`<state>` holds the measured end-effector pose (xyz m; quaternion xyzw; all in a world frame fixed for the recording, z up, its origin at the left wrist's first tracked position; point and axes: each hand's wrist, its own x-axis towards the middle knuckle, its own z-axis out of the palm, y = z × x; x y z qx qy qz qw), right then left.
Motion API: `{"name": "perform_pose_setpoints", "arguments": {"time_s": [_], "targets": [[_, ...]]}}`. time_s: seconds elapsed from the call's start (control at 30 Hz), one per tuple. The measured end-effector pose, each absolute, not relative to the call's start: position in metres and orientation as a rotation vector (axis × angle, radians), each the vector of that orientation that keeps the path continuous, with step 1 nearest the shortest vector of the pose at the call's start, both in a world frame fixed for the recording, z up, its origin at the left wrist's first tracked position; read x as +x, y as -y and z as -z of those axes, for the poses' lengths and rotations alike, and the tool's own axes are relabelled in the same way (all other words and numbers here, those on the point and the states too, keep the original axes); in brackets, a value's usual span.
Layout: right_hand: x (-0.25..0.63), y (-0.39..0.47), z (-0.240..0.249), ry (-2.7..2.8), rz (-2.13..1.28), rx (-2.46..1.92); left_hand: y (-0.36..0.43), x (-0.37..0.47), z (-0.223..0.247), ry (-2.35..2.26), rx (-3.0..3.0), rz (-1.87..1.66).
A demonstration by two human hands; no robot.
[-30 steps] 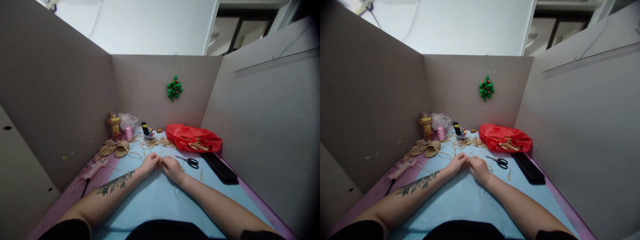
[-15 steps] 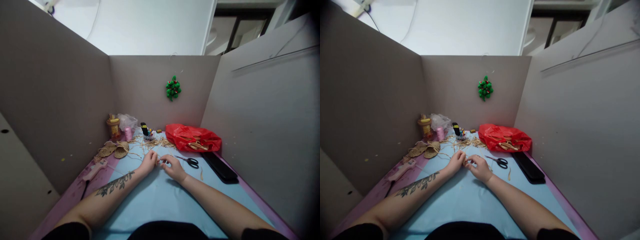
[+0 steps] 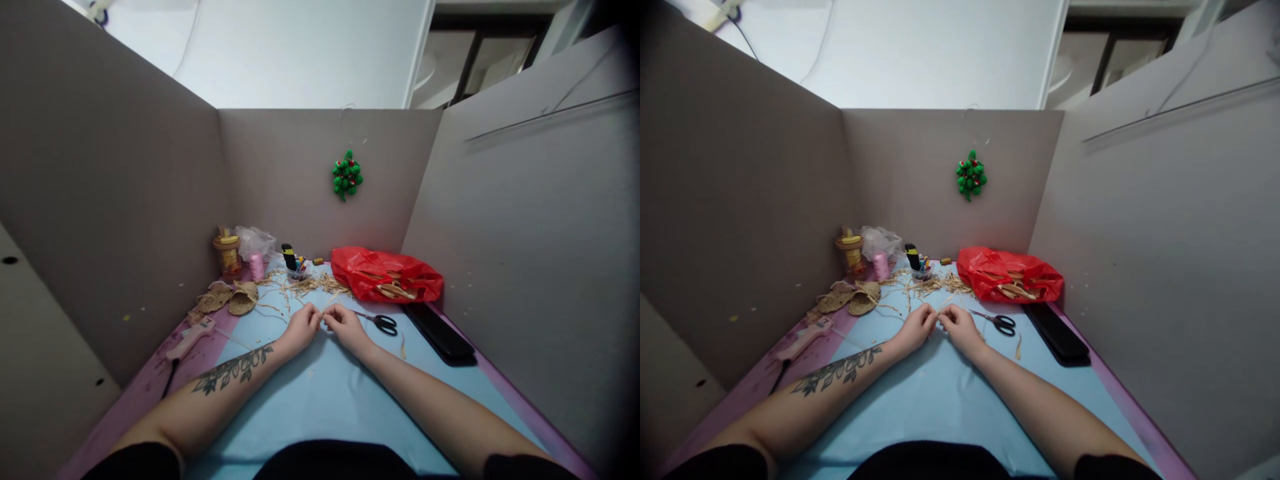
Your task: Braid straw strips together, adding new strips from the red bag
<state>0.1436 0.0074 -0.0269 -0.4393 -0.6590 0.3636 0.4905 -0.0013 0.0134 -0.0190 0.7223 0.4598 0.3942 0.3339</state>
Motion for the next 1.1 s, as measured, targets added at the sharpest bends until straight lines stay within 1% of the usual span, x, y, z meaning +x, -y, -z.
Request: {"name": "perform_pose_setpoints", "arguments": {"time_s": [0.27,0.43,0.73,0.93,1.1], "targets": [[0.145,-0.007,0.026,1.636,-0.829,-1.1,-0.012,-0.003,0.011,-1.124,1.867,-0.951],[0.146,-0.01,0.028,1.622,-0.816,-1.108,-0.014,-0.006,0.01,-1.129,1.955,-1.002],[0.145,-0.013,0.032,1.644,-0.671,-1.18,-0.018,-0.01,0.008,-1.192,1.924,-1.01],[0.138,-0.013,0.035,1.392,-0.973,-1.211,-0.014,-0.01,0.012,-1.156,2.014,-0.97],[0.136,-0.013,0.034,1.337,-1.049,-1.136,-0.01,-0.01,0.012,-1.185,2.08,-0.949]]}}
